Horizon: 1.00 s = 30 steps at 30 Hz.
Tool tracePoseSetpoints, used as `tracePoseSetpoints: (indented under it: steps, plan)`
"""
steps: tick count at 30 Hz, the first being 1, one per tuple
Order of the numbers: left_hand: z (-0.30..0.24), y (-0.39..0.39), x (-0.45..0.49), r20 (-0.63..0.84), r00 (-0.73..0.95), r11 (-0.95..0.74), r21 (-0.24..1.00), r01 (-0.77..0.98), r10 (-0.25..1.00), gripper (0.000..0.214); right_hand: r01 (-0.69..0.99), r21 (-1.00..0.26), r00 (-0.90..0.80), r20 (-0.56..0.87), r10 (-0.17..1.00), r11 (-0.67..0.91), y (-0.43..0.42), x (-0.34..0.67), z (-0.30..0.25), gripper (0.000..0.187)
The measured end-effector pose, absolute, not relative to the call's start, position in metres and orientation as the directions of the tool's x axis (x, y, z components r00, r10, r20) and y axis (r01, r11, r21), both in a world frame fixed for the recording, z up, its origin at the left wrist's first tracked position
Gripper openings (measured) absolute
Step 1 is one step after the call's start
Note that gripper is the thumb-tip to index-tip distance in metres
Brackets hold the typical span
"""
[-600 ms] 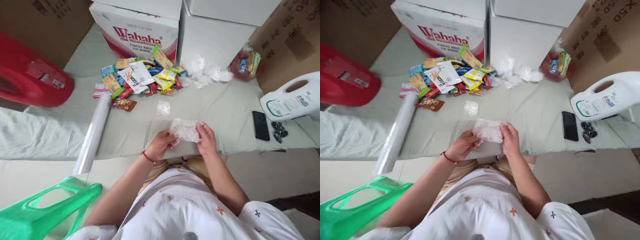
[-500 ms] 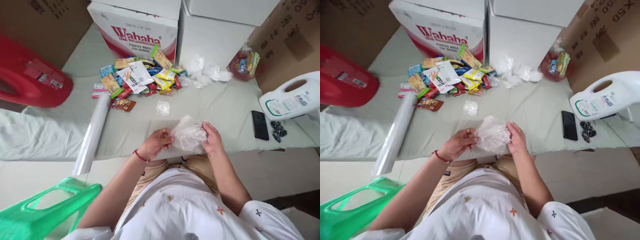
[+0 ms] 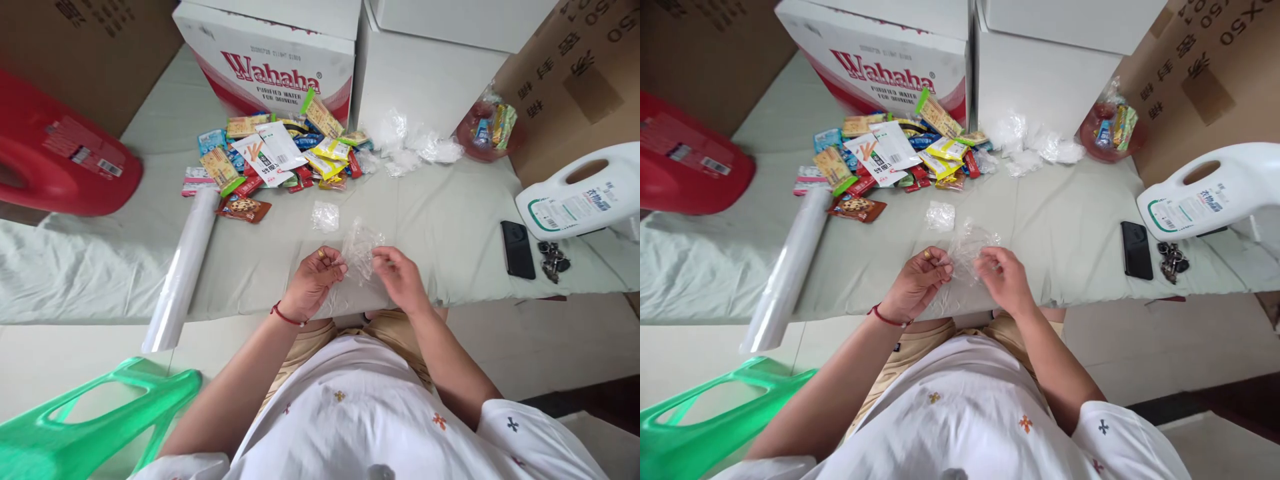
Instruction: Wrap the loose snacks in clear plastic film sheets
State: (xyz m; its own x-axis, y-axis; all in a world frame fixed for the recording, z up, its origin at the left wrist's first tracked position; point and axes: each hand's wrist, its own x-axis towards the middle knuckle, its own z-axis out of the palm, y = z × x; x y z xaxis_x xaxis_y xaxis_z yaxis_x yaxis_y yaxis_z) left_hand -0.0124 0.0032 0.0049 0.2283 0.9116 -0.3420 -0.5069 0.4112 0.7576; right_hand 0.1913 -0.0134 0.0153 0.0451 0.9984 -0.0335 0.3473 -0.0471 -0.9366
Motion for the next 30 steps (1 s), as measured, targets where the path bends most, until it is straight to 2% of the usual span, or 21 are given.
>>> tracePoseSetpoints:
  steps: [2,5,9,14,17,20,22,24,25,27,29,30]
  plan:
    - [0.007,0.003,-0.012,-0.333,0.232,0.406,0.749,-0.524,0.914,0.040,0.271,-0.957,0.033,-0.095,0.995,-0.100,-0.008,0.184,0.011,0.035]
    - [0.007,0.005,-0.022,-0.327,0.209,0.387,0.738,-0.553,0.922,0.042,0.064,-0.992,0.150,-0.097,0.984,-0.107,-0.001,0.189,0.010,0.029]
    - [0.007,0.006,-0.046,-0.345,0.194,0.392,0.730,-0.559,0.918,0.045,-0.217,-0.967,0.225,-0.181,0.958,-0.132,0.005,0.216,0.024,0.035]
    - [0.008,0.007,-0.079,-0.382,0.233,0.447,0.756,-0.477,0.895,0.045,-0.244,-0.957,0.330,-0.236,0.914,-0.159,0.009,0.256,0.035,0.042]
    - [0.004,0.009,-0.098,-0.420,0.226,0.476,0.786,-0.395,0.879,0.047,-0.303,-0.923,0.313,-0.330,0.890,-0.236,0.011,0.270,0.034,0.044]
    - [-0.001,0.011,-0.111,-0.444,0.059,0.442,0.856,-0.266,0.894,0.046,-0.411,-0.842,0.222,-0.465,0.857,-0.351,0.013,0.270,0.030,0.040]
    - [-0.002,0.006,-0.110,-0.322,-0.227,0.314,0.947,-0.072,0.919,0.039,-0.507,-0.760,0.170,-0.551,0.817,-0.407,0.014,0.264,0.026,0.031]
    - [0.002,-0.005,-0.099,-0.020,-0.488,0.144,0.965,0.218,0.873,0.028,-0.613,-0.655,0.108,-0.624,0.774,-0.442,0.014,0.256,0.024,0.023]
    - [0.006,-0.013,-0.090,0.151,-0.538,0.064,0.931,0.360,0.829,0.023,-0.658,-0.605,0.068,-0.641,0.764,-0.449,0.014,0.251,0.023,0.020]
    - [0.014,-0.031,-0.066,0.391,-0.436,-0.152,0.860,0.488,0.811,0.015,-0.715,-0.538,-0.016,-0.625,0.780,-0.446,0.012,0.241,0.025,0.016]
    - [0.019,-0.048,-0.035,0.466,-0.224,-0.308,0.808,0.503,0.856,0.017,-0.743,-0.515,-0.076,-0.570,0.818,-0.428,0.008,0.230,0.029,0.012]
    - [0.019,-0.053,-0.020,0.440,-0.122,-0.332,0.806,0.490,0.889,0.022,-0.750,-0.513,-0.094,-0.544,0.834,-0.418,0.005,0.224,0.032,0.009]
